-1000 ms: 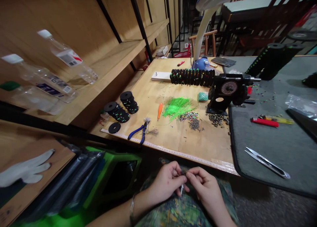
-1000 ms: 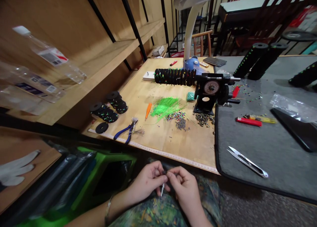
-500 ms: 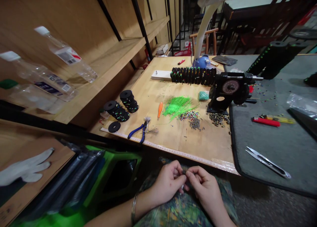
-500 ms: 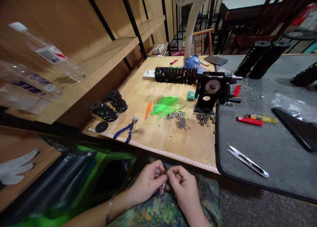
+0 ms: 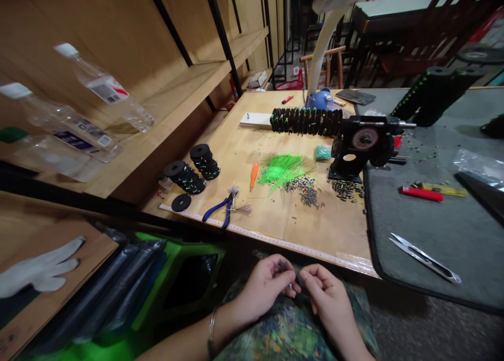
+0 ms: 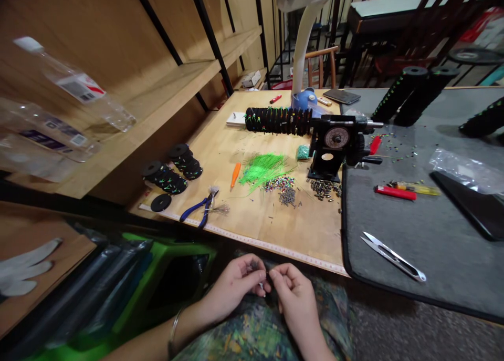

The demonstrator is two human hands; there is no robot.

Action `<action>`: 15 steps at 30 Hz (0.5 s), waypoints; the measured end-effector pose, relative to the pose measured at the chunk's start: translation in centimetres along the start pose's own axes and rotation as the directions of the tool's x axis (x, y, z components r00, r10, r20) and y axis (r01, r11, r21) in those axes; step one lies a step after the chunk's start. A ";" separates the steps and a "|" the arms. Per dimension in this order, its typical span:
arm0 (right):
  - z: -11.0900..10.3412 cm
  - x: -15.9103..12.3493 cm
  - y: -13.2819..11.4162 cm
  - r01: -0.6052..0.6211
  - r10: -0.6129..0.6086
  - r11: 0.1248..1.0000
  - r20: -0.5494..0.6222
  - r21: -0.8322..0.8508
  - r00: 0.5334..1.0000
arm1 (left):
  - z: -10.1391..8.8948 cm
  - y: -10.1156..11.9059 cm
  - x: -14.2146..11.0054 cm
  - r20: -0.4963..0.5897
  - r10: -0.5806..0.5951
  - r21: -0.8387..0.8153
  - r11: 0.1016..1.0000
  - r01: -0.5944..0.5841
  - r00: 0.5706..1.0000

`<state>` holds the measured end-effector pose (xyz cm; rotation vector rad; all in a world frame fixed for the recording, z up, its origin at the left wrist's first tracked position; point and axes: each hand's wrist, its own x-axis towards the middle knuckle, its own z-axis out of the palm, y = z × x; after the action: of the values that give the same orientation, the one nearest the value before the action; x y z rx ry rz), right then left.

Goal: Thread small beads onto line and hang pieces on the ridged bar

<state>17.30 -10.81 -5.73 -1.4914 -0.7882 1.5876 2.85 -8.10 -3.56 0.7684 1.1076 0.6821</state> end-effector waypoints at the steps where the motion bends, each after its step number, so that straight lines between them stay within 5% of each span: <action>1: -0.1 0.0 0.1 -0.005 0.005 1.000 0.006 -0.003 1.000 | 0.0 -0.1 0.1 -0.014 0.004 0.001 1.000 -0.004 1.000; 15: 0.4 -0.3 0.0 -0.107 0.107 0.994 0.246 -0.011 0.963 | -0.3 0.0 0.3 -0.044 0.102 0.156 0.983 -0.094 0.994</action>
<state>16.92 -11.00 -5.53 -1.3704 -0.8541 1.8800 2.69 -7.82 -3.79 0.9469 1.1857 0.7086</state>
